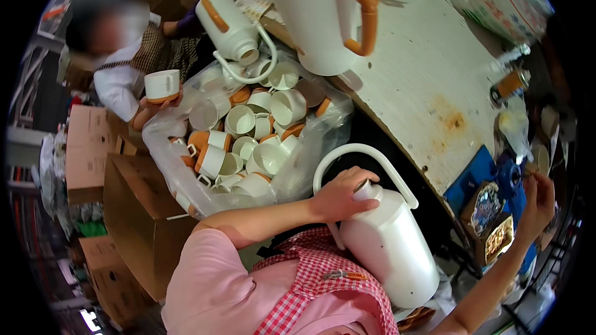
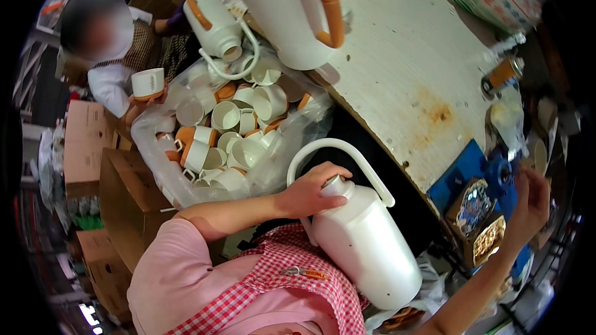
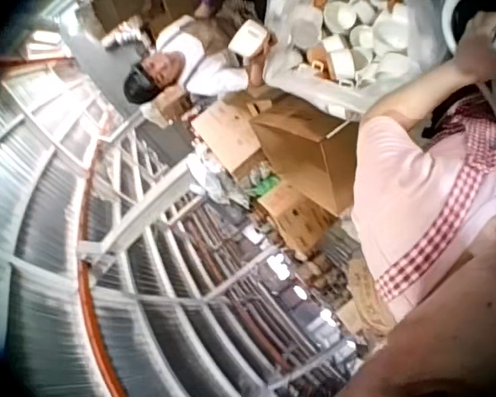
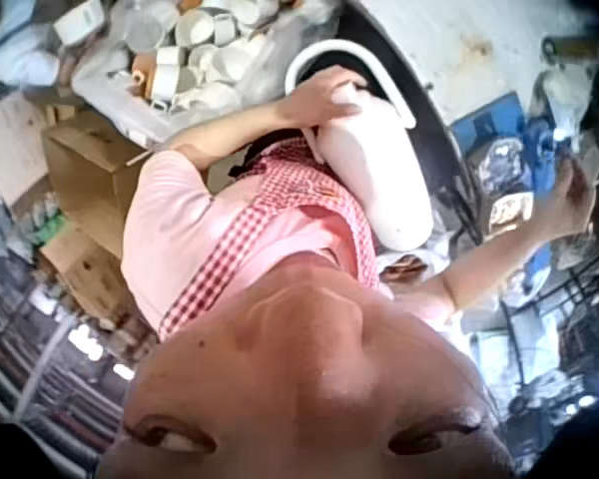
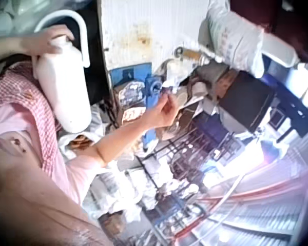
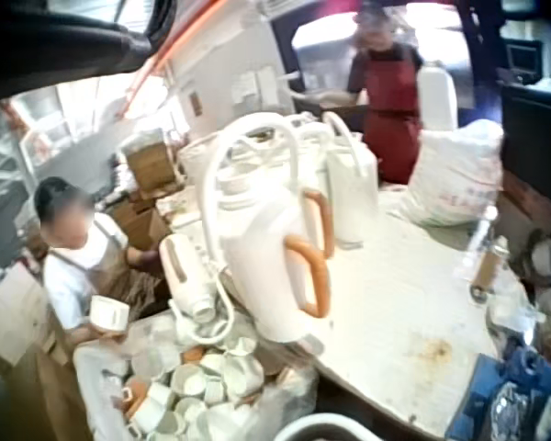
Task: The person assembles thermal flasks by inserting components into the outer shells, picking up and attaching handles, and placing the assembled units on a table.
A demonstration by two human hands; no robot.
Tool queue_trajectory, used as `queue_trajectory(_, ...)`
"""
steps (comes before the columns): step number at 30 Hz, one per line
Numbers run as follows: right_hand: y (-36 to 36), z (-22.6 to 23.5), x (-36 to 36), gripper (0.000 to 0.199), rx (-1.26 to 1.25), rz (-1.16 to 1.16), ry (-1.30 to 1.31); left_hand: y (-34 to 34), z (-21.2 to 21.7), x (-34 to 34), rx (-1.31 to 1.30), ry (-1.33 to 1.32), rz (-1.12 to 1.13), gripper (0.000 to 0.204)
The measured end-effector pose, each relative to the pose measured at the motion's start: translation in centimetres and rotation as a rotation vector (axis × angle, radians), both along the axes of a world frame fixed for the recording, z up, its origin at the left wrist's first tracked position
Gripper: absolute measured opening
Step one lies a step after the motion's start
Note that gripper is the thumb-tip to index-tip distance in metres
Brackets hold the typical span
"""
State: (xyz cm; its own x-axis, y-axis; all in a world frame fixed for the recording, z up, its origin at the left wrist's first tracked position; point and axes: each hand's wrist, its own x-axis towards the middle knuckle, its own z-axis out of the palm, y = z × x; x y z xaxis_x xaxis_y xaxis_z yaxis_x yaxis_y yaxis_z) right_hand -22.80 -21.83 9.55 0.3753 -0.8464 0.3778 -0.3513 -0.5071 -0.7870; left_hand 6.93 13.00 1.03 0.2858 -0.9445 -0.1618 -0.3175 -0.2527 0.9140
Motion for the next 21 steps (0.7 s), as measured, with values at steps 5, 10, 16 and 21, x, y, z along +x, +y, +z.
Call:
queue_trajectory(5, 0.6, 0.6, 1.1, 0.015, 0.031, 0.064, 0.041, 0.8, 0.9, 0.0, 0.019, -0.060, 0.024, 0.050)
queue_trajectory(10, -0.4, -0.7, -1.3, 0.016, -0.054, -0.064, 0.056, -1.0, 0.0, -0.4, -0.043, -0.120, -0.055, 0.050)
queue_trajectory(16, 5.8, 1.6, 2.4, 0.011, 0.078, 0.042, -0.251, 1.1, 2.2, 2.7, -0.157, 0.037, 0.223, 0.023)
queue_trajectory(21, 8.3, -4.1, -4.2, 0.013, 0.290, -0.155, 0.261, 1.3, 4.8, 6.4, -0.085, 0.093, 0.310, 0.022)
